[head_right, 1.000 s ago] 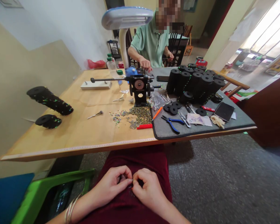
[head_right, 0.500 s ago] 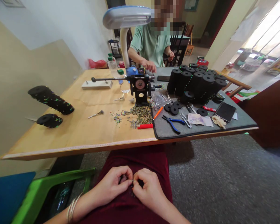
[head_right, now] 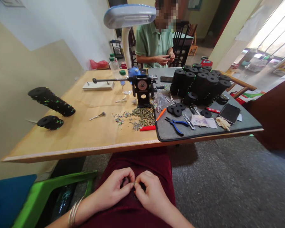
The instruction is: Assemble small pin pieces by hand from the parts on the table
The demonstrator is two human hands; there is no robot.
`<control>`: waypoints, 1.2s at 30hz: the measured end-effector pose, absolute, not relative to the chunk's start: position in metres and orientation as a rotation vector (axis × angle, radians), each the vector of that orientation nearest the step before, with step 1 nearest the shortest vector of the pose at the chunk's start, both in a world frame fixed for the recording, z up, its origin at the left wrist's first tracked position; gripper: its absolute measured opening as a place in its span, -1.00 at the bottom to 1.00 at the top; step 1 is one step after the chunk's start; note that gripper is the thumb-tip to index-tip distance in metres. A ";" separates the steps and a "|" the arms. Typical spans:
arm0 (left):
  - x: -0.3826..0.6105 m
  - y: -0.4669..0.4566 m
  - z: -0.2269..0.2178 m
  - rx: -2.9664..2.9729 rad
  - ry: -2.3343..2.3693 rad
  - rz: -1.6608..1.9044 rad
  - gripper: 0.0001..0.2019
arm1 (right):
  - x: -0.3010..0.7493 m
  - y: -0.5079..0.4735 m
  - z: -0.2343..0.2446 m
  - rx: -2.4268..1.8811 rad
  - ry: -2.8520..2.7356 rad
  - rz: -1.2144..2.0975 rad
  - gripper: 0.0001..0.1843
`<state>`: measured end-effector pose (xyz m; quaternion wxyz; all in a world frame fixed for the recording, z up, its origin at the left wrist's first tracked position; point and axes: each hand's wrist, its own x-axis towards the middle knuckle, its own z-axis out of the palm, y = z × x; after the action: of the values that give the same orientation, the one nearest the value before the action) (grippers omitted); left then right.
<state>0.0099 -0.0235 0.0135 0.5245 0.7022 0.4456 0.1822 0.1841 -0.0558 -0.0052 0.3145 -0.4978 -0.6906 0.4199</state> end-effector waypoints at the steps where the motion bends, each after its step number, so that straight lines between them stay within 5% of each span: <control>1: 0.010 -0.024 0.014 1.683 1.063 0.432 -0.93 | 0.184 -0.056 -0.005 -1.311 -1.822 1.105 -0.83; 36: 0.010 -0.024 0.010 1.634 1.083 0.460 -0.92 | 0.186 -0.057 -0.002 -1.288 -1.729 1.154 -0.85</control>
<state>0.0103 -0.0243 0.0099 0.5346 0.6859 0.4544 0.1930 0.1859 -0.0574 -0.0024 0.3411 -0.4950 -0.6646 0.4437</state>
